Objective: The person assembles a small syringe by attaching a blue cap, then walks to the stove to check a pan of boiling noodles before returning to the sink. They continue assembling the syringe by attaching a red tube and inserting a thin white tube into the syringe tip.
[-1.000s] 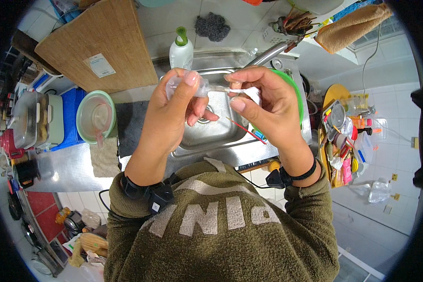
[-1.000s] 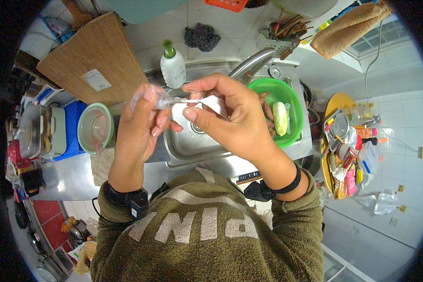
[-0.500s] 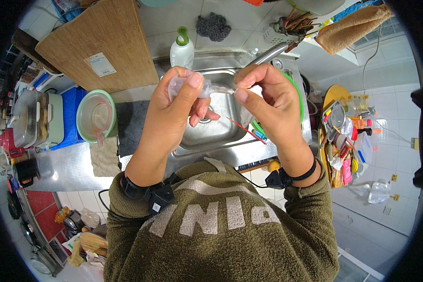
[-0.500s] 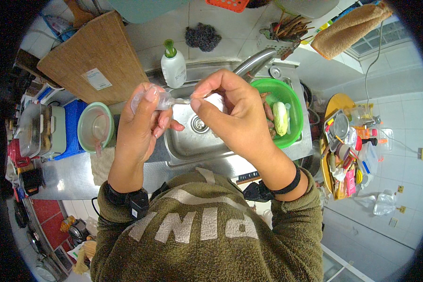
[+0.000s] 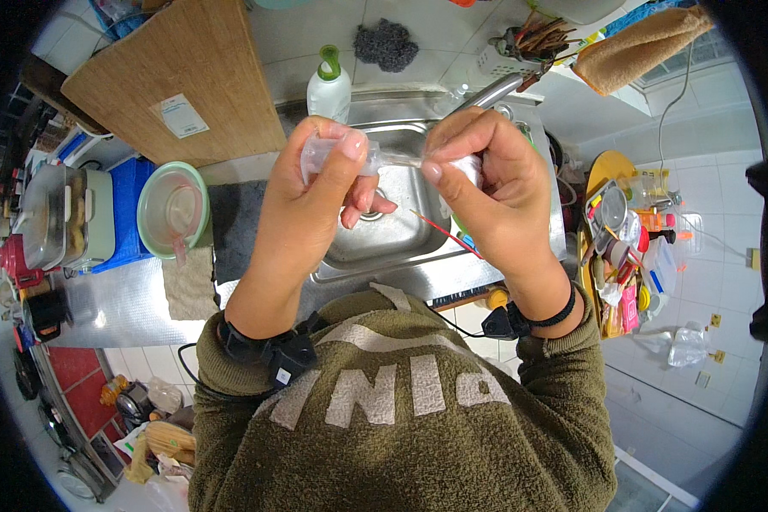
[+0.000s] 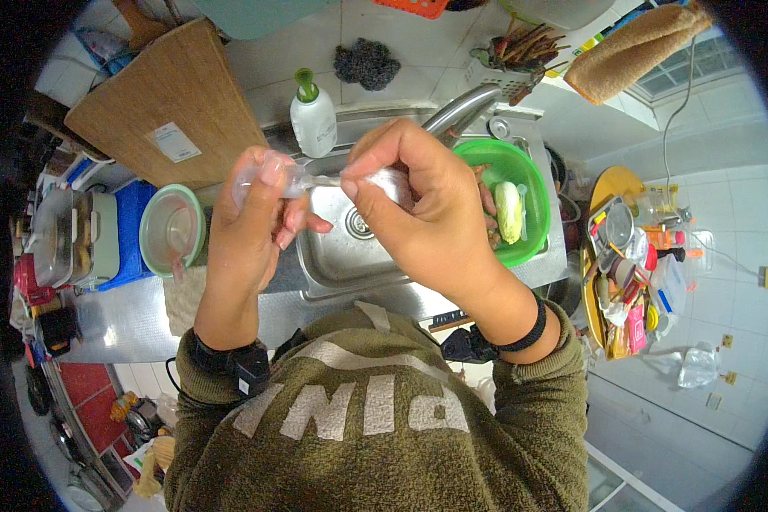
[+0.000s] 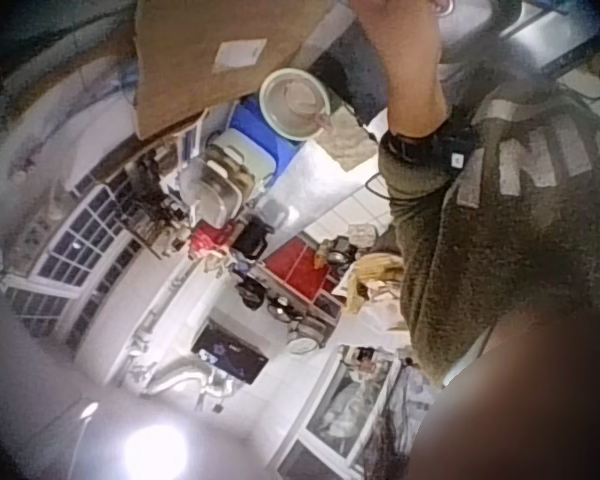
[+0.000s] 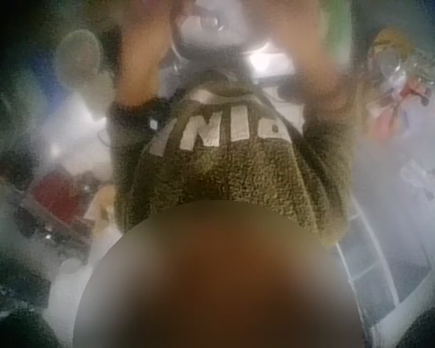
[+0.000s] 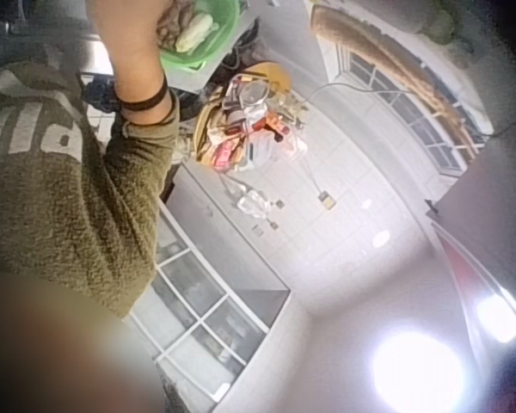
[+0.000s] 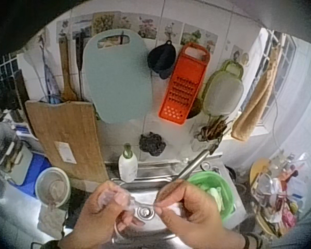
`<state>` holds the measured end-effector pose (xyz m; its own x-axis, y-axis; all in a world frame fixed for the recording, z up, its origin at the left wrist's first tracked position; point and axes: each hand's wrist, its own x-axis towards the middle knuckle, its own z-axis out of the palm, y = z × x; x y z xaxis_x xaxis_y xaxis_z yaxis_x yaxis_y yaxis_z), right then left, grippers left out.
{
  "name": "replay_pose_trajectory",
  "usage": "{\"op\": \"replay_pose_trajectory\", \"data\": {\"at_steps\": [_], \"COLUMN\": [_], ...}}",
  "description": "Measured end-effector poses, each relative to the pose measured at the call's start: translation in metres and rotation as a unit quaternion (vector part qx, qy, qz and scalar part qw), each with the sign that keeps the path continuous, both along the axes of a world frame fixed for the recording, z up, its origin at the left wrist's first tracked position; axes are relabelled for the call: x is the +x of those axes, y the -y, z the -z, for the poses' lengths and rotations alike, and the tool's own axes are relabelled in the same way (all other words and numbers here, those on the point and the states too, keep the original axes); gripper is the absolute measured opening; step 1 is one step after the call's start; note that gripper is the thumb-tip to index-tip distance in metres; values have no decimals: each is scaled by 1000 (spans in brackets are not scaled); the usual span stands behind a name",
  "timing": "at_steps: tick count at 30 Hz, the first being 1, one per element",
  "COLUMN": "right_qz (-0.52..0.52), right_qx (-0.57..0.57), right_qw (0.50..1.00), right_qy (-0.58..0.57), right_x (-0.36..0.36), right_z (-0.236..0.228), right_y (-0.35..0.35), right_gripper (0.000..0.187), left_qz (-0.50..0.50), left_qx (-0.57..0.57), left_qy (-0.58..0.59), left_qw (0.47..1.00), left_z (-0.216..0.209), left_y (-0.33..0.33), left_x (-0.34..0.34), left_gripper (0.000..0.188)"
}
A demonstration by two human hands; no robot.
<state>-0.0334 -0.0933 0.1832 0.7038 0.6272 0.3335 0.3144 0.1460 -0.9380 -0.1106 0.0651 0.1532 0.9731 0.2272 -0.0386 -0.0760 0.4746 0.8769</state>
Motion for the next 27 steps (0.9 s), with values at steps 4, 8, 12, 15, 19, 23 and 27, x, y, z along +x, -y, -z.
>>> {"op": "replay_pose_trajectory", "data": {"at_steps": [4, 8, 12, 15, 19, 23, 27], "right_qz": [39, 15, 20, 31, 15, 4, 12], "right_qx": [-73, -33, -25, -5, 3, 30, 33], "right_qw": [996, 998, 997, 998, 999, 998, 999], "right_qy": [-13, 46, 65, 54, 52, 46, 35], "right_x": [-3, -1, -2, -4, -3, -3, -4], "right_z": [-3, 0, 2, 4, 5, 5, 5], "right_y": [3, -1, -2, -4, -6, -8, -9], "right_gripper": [18, 25, 31, 33, 33, 31, 31], "left_qz": [-3, -16, -11, -2, -6, -6, -4], "left_qx": [-8, -15, 15, -13, -17, -18, -13], "left_qy": [1, -8, 4, -2, -7, -1, 4], "left_qw": [1000, 1000, 1000, 1000, 1000, 1000, 1000], "left_z": [1, 1, 0, -2, -3, -3, -2], "left_y": [-1, 0, 0, -2, -1, -2, -3], "left_x": [0, 0, 0, -1, 0, -1, 0], "left_gripper": [26, 27, 28, 27, 26, 26, 27]}}
